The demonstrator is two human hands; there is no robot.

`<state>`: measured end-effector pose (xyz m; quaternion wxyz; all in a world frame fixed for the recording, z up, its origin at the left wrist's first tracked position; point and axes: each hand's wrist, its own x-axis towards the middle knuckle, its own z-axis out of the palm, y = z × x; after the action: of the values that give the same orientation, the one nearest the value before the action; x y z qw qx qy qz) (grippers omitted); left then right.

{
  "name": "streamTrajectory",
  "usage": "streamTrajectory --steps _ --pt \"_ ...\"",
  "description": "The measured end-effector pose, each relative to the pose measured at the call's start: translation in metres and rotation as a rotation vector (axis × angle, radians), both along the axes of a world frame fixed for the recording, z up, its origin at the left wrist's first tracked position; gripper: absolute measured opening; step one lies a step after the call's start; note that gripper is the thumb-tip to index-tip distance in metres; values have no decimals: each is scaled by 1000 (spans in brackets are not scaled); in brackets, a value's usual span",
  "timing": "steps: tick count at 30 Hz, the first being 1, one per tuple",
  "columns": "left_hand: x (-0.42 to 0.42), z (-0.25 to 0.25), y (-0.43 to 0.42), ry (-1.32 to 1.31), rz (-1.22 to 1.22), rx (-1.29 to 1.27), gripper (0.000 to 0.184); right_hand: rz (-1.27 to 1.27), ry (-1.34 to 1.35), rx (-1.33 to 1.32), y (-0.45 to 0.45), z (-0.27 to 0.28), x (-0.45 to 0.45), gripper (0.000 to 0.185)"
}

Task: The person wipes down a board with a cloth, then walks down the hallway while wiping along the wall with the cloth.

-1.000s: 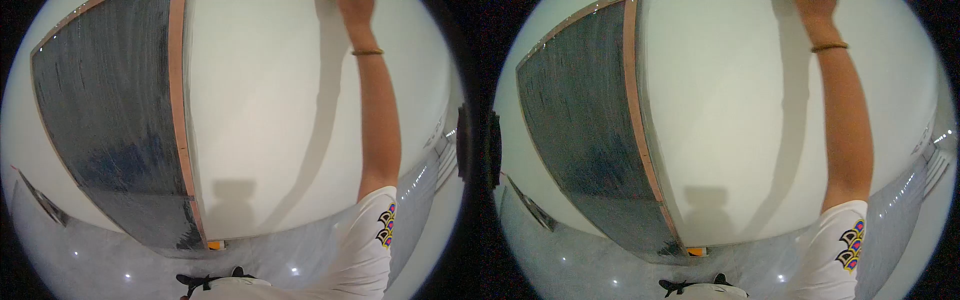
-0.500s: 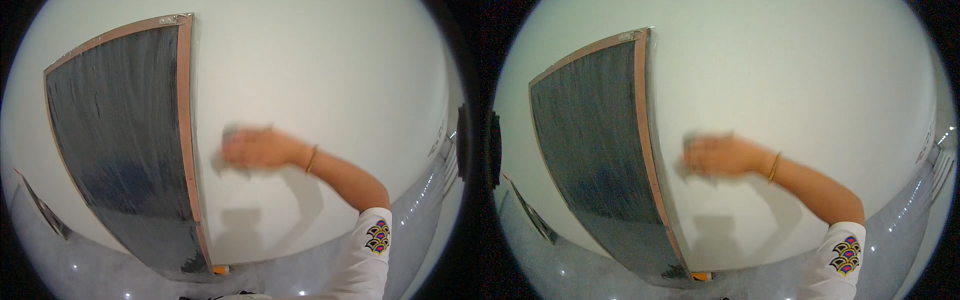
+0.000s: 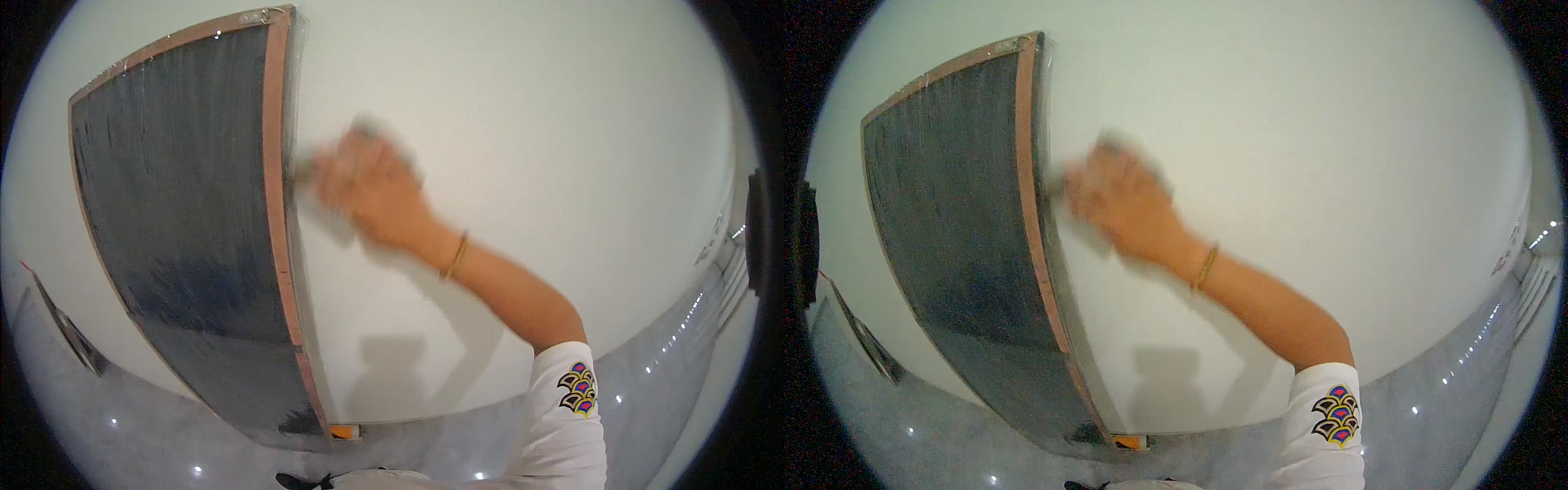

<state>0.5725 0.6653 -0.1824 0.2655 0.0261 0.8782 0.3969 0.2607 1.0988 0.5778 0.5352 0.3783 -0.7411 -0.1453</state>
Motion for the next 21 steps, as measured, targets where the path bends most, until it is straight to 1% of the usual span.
streamTrajectory --steps 1,2,3,4,5,6,7,9,10,11,12,13,14,15,16,17,19,20,21 --pt "3 53 8 -25 -1 -21 24 19 -269 54 9 22 29 52" --pt "-1 54 11 -30 -7 -36 24 84 -480 76 23 -32 35 51" --pt "-5 52 14 -38 -10 -42 24 -27 -545 253 39 -86 42 49" --pt "-10 59 12 -43 -17 -48 24 -16 -603 487 54 -115 42 47" --pt "-17 55 15 -47 -19 -56 24 -59 -563 711 72 -134 47 47" --pt "-25 53 13 -52 -21 -60 24 23 -681 633 87 -143 39 45" --pt "-32 53 10 -57 -22 -64 24 51 -603 650 93 -125 35 44" --pt "-41 53 3 -70 -23 -73 24 40 -647 482 87 -36 37 41" --pt "-43 57 0 -78 -27 -79 24 -48 -396 516 83 23 41 39" --pt "-44 57 -2 -82 -28 -82 23 -110 21 550 82 81 43 40" --pt "-45 59 -5 -85 -35 -90 23 -339 64 333 83 127 47 46" --pt "-48 60 -6 -88 -37 -99 23 -459 292 140 91 169 48 49" --pt "-44 61 -9 -92 -39 -99 23 -317 459 -82 103 207 39 45" --pt "-29 83 -3 -96 -25 -108 23 16 276 -340 148 273 55 41" --pt "-16 93 3 -94 -22 -115 23 56 226 -560 135 284 80 34" --pt "-10 97 7 -100 -11 -113 23 117 180 -781 122 294 106 39" --pt "8 113 14 -99 8 -111 23 111 184 -1012 119 294 109 40" --pt "14 118 15 -100 13 -109 23 -9 278 -911 108 281 105 43" --pt "20 121 16 -97 16 -108 23 -29 435 -675 109 264 87 39"
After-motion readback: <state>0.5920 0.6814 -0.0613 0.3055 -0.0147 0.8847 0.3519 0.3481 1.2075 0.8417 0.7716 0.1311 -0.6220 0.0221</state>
